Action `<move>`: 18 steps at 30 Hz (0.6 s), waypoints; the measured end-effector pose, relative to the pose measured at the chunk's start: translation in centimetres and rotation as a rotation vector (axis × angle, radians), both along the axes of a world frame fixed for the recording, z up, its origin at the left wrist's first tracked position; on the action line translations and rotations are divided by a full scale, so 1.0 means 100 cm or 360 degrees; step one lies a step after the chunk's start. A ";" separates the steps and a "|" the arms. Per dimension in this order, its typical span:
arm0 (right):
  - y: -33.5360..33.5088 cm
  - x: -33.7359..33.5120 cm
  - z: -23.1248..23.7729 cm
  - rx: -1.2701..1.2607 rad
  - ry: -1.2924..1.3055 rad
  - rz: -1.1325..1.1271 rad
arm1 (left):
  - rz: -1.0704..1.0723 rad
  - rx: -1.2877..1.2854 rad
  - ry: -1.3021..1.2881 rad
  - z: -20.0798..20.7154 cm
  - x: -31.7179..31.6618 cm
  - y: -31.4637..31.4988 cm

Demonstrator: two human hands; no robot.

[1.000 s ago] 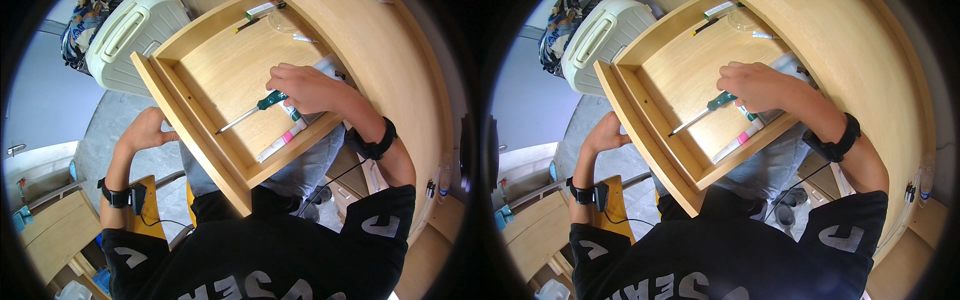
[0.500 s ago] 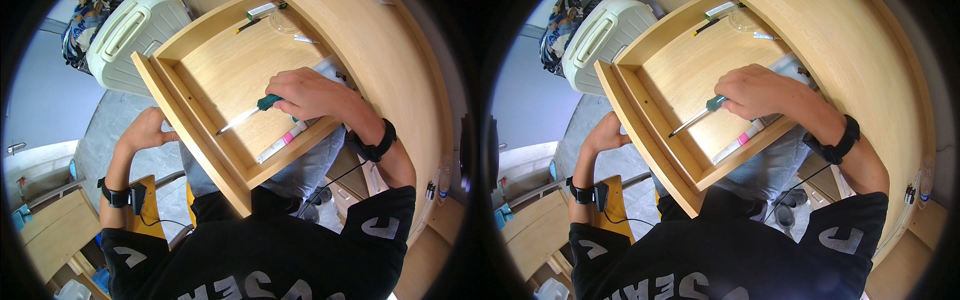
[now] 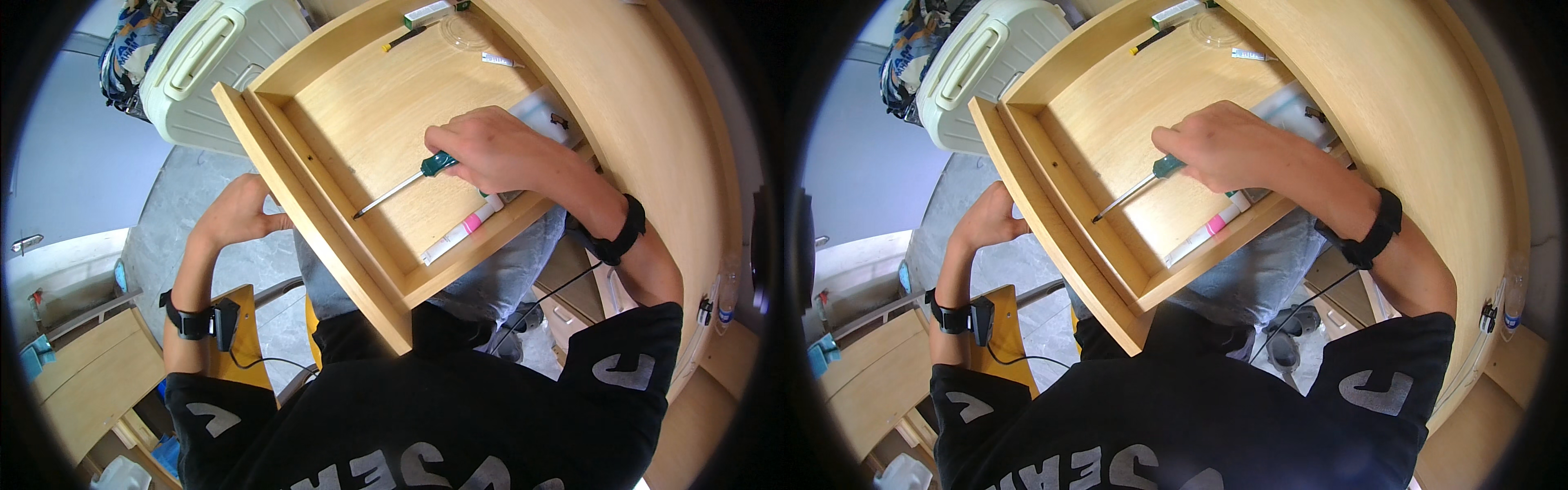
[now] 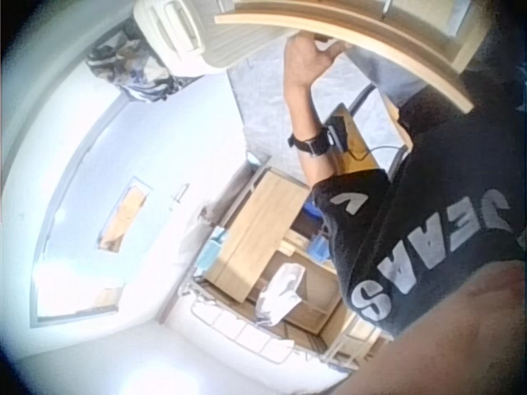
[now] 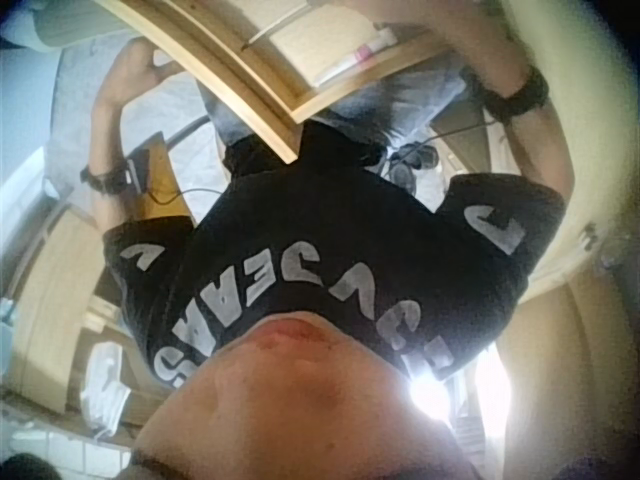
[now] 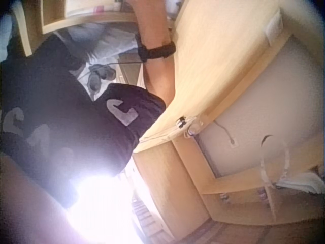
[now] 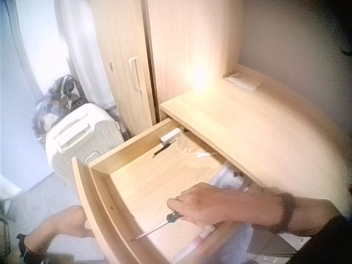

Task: The person uses a screwdriver to tighten a screw on the inside front panel of a wooden drawer, then handles small pieces of hardware and reaches further into the drawer to adjust items.

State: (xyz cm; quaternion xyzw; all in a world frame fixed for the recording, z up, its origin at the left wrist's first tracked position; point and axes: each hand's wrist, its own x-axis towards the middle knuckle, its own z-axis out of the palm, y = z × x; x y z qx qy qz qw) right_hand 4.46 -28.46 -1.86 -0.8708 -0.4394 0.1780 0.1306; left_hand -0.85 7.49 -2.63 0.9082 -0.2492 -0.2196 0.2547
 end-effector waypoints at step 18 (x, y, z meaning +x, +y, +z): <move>-0.003 -0.004 -0.025 0.0478 -0.0283 0.0175 | -0.0043 -0.0035 -0.0033 0.001 0.001 -0.003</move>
